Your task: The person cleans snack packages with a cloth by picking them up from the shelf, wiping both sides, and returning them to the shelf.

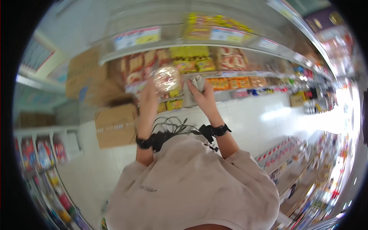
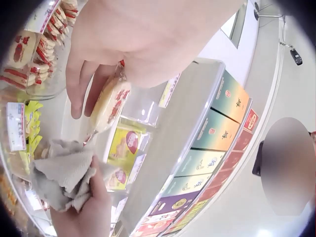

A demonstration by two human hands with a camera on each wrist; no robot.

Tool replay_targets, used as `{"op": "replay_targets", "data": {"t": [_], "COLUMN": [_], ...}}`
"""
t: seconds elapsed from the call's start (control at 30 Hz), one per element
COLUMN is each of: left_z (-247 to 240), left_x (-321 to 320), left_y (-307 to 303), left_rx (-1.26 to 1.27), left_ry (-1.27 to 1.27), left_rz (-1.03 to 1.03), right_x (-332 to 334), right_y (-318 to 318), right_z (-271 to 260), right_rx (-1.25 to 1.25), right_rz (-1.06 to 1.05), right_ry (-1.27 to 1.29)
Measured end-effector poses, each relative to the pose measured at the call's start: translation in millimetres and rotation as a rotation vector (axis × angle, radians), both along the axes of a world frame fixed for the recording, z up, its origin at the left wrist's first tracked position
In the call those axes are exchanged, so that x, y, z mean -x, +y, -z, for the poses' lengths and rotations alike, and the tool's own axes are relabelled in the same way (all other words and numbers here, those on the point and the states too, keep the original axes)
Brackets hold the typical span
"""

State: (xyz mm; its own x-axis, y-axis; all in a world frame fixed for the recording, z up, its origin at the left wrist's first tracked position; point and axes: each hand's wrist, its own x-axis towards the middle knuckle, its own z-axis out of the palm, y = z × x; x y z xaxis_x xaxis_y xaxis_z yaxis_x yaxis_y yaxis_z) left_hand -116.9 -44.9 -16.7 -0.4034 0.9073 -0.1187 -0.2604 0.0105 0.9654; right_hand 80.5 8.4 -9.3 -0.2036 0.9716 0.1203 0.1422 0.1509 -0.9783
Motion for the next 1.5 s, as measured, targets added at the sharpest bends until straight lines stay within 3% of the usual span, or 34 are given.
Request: {"op": "replay_targets", "data": {"t": [0.07, 0.17, 0.27, 0.4, 0.53, 0.6, 0.7, 0.77, 0.83, 0.9, 1.0, 1.13, 1.17, 1.27, 1.37, 1.47, 1.5], "left_z": [1.6, -1.2, -8.4, 3.6, -15.3, -12.2, -21.4, -10.8, -8.1, -8.8, -24.5, -22.3, -22.9, -11.6, -20.4, -16.0, -8.5], "left_x": [15.4, 21.1, 7.6, -10.8, -48.5, -69.1, -100.1, -111.9, -128.9, -139.3, -166.4, -213.1, -221.1, -241.8, -263.6, -283.4, -289.4], "left_y": [0.2, 2.2, 8.2, 21.8, 27.1, 38.8, 44.6, 52.1, 64.3, 76.5, 86.2, 101.4, 105.2, 116.2, 122.8, 133.4, 139.1], "left_rx": [0.012, 0.071, 0.105, 0.102, 0.045, -0.014, -0.006, -0.023, -0.033, -0.055, -0.032, -0.104, -0.064, 0.028, 0.026, 0.017, 0.021], "left_ry": [-0.012, -0.038, -0.039, 0.007, 0.093, -0.129, -0.341, -0.328, -0.288, -0.111, -0.007, 0.062, 0.054, 0.014, 0.050, 0.101, 0.082], "left_rz": [0.062, 0.262, 0.330, 0.274, 0.390, 0.434, 0.377, 0.356, 0.339, 0.328, 0.474, 0.600, 0.626, 0.560, 0.569, 0.545, 0.478], "right_x": [-5.7, 1.8, 10.7, 0.8, -23.1, -39.7, -75.1, -98.9, -129.6, -158.4, -198.7, -218.9, -220.4, -247.1, -276.1, -300.5, -305.3], "right_y": [10.5, 8.8, 11.8, 21.5, 20.8, 25.3, 33.5, 42.4, 57.3, 65.2, 78.7, 64.0, 71.7, 75.6, 80.8, 88.9, 88.3], "right_z": [-0.3, -10.7, -4.9, 14.7, 20.3, 20.9, -2.6, -7.6, -2.4, -2.7, -4.1, -29.0, 2.3, 15.5, 22.8, 16.1, 12.4], "right_rx": [0.189, 0.490, 0.345, 0.005, -0.107, -0.110, 0.298, 0.204, 0.035, 0.061, -0.074, 0.211, -0.012, 0.023, 0.121, -0.007, 0.080], "right_rz": [0.081, 0.036, -0.089, 0.071, 0.190, 0.237, 0.104, 0.045, 0.010, 0.229, 0.313, -0.043, -0.030, 0.102, 0.382, 0.477, 0.390], "right_ry": [0.188, 0.421, 0.393, -0.134, -0.110, -0.149, 0.096, 0.242, 0.132, 0.202, 0.238, 0.157, 0.122, 0.166, 0.388, 0.300, 0.322]}}
